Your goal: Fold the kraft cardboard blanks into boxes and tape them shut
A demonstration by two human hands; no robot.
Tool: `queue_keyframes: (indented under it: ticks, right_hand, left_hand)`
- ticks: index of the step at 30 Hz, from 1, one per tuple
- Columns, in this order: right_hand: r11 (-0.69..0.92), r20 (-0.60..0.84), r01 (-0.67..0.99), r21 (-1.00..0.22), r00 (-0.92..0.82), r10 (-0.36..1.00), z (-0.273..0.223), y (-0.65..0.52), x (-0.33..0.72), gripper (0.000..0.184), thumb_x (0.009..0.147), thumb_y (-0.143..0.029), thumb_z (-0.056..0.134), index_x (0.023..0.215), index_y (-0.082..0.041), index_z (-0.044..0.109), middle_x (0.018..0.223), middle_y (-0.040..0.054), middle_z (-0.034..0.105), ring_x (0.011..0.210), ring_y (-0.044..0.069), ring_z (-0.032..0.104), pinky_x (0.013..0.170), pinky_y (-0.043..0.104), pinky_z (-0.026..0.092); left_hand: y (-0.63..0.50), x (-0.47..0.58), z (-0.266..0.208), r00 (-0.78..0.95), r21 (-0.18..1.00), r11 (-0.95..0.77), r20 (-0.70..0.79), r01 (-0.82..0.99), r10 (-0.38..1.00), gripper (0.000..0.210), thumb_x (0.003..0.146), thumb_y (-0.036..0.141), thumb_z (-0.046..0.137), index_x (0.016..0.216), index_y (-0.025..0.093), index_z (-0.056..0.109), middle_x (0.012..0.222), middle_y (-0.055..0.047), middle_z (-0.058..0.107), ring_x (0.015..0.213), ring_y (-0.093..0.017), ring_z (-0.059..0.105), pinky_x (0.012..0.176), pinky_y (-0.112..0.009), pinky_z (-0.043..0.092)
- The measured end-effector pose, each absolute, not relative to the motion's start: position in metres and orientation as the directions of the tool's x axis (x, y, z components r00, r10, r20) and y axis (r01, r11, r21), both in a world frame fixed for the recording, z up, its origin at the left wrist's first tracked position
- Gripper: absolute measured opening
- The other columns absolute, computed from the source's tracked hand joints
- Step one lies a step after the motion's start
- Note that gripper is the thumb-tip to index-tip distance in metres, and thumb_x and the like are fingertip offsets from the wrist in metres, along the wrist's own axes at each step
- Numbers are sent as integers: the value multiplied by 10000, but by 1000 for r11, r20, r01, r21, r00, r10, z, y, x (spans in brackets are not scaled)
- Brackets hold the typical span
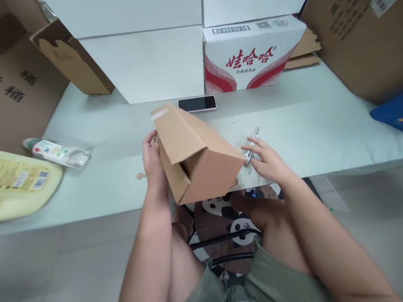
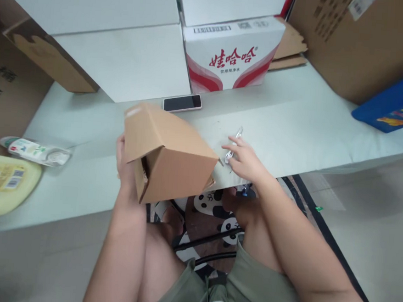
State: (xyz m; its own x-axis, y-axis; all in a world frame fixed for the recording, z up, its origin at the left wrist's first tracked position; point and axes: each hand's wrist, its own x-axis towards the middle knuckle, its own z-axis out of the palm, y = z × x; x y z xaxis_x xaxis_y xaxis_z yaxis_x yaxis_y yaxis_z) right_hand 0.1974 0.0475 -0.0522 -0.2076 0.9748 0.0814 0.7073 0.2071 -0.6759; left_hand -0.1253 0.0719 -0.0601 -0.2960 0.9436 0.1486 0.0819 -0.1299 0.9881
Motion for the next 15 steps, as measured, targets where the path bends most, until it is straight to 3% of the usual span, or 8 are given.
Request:
queue_keyframes:
  ticks: [2, 4, 8, 12, 15]
  right_hand:
    - [252, 73, 578, -776, -314, 946, -42, 37, 189, 489, 765, -157, 528, 1205, -254, 718, 1400, 73, 651, 1405, 338, 514, 1199, 613, 356]
    - [235, 86, 440, -867, -331, 940, -34, 26, 180, 494, 810, -207, 535, 1283, -273, 662, 1360, 59, 677, 1344, 317, 571, 1152, 588, 422]
    - [191, 165, 351, -917, -103, 981, -27, 18, 166, 557, 793, -413, 712, 1300, -209, 607, 1360, 141, 653, 1318, 361, 572, 1104, 571, 458]
    - [108, 109, 307, -946, -13, 994, -29, 25, 159, 483, 744, -493, 775, 1096, -188, 645, 1113, 142, 725, 1064, 332, 683, 938, 527, 555]
    - [50, 98, 323, -945, 134, 986, -33, 32, 155, 556, 660, -522, 835, 1061, -200, 622, 1040, 120, 718, 957, 304, 681, 863, 492, 568]
  left_hand:
    - [70, -118, -57, -344, 998, -55, 47, -12, 938, 489, 887, 615, 617, 1271, 314, 595, 1194, -59, 709, 1017, -257, 700, 808, -404, 598]
    - [70, -112, -55, -318, 998, -17, -4, -63, 948, 482, 814, 574, 721, 1195, 285, 656, 1140, -76, 736, 1006, -271, 713, 801, -404, 603]
    - [69, -112, -51, -209, 989, -8, -23, -151, 978, 441, 805, 516, 681, 1158, 252, 690, 1138, -92, 746, 1042, -291, 723, 818, -421, 603]
    - [61, -114, -47, 22, 971, -36, 42, -235, 999, 614, 794, 724, 561, 1145, 245, 717, 1163, -131, 742, 1150, -350, 691, 870, -477, 598]
    - [57, -107, -49, 165, 985, -24, 52, -169, 985, 753, 639, 795, 711, 1140, 233, 705, 1147, -149, 744, 1184, -363, 672, 910, -475, 590]
